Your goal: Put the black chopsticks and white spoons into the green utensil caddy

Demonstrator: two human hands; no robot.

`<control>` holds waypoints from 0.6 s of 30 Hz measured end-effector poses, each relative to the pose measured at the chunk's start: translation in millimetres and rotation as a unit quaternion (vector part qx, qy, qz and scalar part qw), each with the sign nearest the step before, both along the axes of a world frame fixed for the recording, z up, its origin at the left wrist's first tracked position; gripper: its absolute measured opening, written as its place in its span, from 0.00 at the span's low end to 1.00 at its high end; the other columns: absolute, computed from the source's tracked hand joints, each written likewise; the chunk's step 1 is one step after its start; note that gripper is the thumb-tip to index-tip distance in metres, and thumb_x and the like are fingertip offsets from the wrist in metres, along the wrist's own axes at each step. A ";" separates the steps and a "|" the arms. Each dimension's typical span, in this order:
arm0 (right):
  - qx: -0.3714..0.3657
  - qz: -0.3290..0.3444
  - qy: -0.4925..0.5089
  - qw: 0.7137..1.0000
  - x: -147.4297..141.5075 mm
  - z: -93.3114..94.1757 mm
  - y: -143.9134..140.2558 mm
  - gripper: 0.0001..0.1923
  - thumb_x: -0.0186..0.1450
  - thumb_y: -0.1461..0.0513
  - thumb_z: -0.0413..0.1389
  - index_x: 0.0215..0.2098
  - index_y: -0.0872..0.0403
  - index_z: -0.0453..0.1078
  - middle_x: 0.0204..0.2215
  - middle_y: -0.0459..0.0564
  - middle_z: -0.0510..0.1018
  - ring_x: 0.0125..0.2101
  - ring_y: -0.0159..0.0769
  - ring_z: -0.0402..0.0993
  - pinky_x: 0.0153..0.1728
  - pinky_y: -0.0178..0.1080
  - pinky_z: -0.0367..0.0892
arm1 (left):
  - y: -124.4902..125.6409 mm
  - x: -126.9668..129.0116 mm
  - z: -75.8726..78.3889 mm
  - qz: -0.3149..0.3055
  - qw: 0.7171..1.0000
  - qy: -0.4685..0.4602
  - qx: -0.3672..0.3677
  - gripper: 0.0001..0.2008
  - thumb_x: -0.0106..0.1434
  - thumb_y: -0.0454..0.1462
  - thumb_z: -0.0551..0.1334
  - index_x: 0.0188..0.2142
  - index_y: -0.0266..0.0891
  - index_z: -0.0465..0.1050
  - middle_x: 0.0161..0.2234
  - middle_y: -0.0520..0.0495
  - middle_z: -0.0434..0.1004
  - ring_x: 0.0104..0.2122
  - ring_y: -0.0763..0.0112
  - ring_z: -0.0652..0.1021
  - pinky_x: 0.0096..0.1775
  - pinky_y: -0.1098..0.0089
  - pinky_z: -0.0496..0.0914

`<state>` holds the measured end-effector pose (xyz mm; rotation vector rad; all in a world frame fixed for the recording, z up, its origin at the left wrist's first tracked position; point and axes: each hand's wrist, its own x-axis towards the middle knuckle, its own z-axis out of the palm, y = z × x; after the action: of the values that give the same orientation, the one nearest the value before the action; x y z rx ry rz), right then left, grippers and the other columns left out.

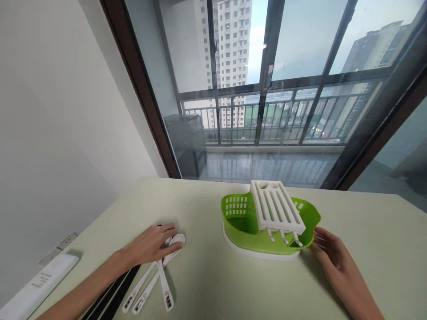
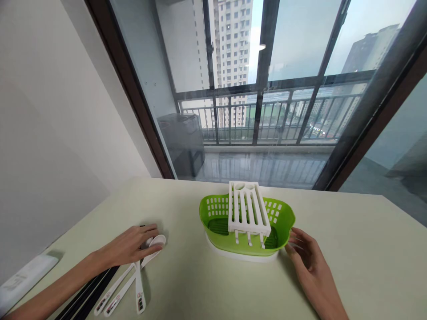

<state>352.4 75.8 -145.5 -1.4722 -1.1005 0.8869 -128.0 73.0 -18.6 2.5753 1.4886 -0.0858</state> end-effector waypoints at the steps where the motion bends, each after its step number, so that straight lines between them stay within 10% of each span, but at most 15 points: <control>1: -0.001 0.000 0.001 1.000 0.5 -0.2 0.2 0.35 0.56 0.44 0.64 0.57 0.49 0.67 0.52 0.54 0.78 0.53 0.53 0.75 0.51 0.49 0.75 | -0.7 -0.8 -0.7 0.002 1.000 -0.010 0.006 0.24 0.74 0.53 0.49 0.41 0.41 0.76 0.39 0.46 0.76 0.29 0.67 0.75 0.32 0.68 0.62; 11: 0.013 -0.020 -0.020 1.000 -3.7 9.0 -5.4 0.32 0.56 0.45 0.62 0.55 0.48 0.67 0.52 0.52 0.78 0.53 0.53 0.75 0.54 0.50 0.73 | -11.0 -10.5 4.9 0.041 0.995 0.033 0.085 0.21 0.75 0.50 0.48 0.52 0.42 0.71 0.51 0.43 0.75 0.32 0.66 0.79 0.32 0.68 0.67; 18: -0.011 -0.018 -0.021 1.000 -3.4 13.5 -6.1 0.34 0.55 0.43 0.62 0.55 0.48 0.67 0.54 0.53 0.77 0.55 0.55 0.73 0.56 0.53 0.71 | -2.9 12.0 40.7 0.074 0.967 -0.089 0.229 0.15 0.74 0.43 0.50 0.53 0.41 0.69 0.54 0.40 0.73 0.50 0.57 0.76 0.51 0.59 0.71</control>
<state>349.0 69.6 -131.9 -1.5299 -1.0945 0.8477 -116.0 70.1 22.2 2.6938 1.7928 0.5570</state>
